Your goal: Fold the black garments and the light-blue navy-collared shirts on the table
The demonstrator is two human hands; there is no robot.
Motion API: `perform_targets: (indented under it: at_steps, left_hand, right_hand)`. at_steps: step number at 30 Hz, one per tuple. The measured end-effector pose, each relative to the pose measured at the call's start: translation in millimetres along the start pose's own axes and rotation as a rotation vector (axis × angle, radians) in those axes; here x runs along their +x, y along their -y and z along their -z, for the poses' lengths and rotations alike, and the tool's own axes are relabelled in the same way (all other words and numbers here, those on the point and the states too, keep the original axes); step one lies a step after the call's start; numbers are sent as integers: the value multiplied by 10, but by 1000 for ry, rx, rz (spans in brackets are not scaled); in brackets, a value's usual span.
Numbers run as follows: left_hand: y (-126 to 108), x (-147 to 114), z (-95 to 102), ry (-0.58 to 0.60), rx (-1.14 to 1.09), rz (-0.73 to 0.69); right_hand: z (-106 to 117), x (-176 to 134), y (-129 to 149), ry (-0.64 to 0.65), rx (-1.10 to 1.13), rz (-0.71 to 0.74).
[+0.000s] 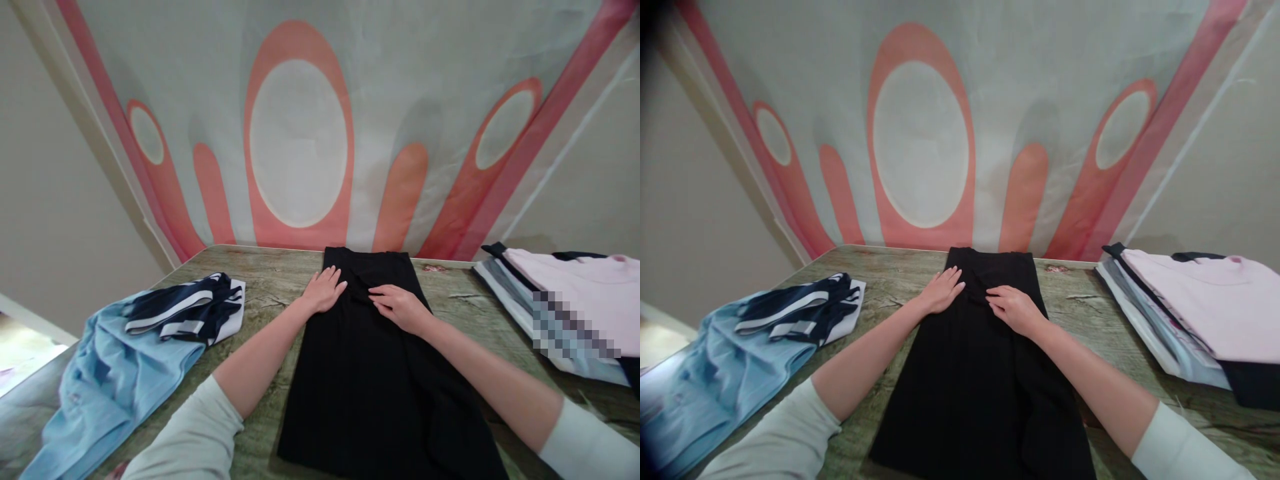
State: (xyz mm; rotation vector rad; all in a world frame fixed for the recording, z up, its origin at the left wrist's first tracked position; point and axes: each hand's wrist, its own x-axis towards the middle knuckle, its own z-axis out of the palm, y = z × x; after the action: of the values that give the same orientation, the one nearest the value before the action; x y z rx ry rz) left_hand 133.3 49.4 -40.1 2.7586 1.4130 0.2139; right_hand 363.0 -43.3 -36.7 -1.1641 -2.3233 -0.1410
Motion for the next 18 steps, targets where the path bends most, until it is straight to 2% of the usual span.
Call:
perform_targets:
  at_steps: [6, 10, 13, 16, 18]
  left_hand:
    - [4, 221, -60, -3, 8, 57]
    - [1, 365, -62, 12, -1, 68]
    - [-4, 411, -53, 29, -6, 69]
    - [-4, 415, -46, 37, -1, 67]
    - [-7, 408, -37, 33, 7, 67]
  right_hand:
    - [-30, 89, -259, 7, 49, 13]
    - [43, 99, -212, 47, 45, 17]
    - [97, 3, 29, 134, 87, 15]
    - [206, -202, 445, 244, 137, -65]
    - [368, -362, 766, 328, 196, -91]
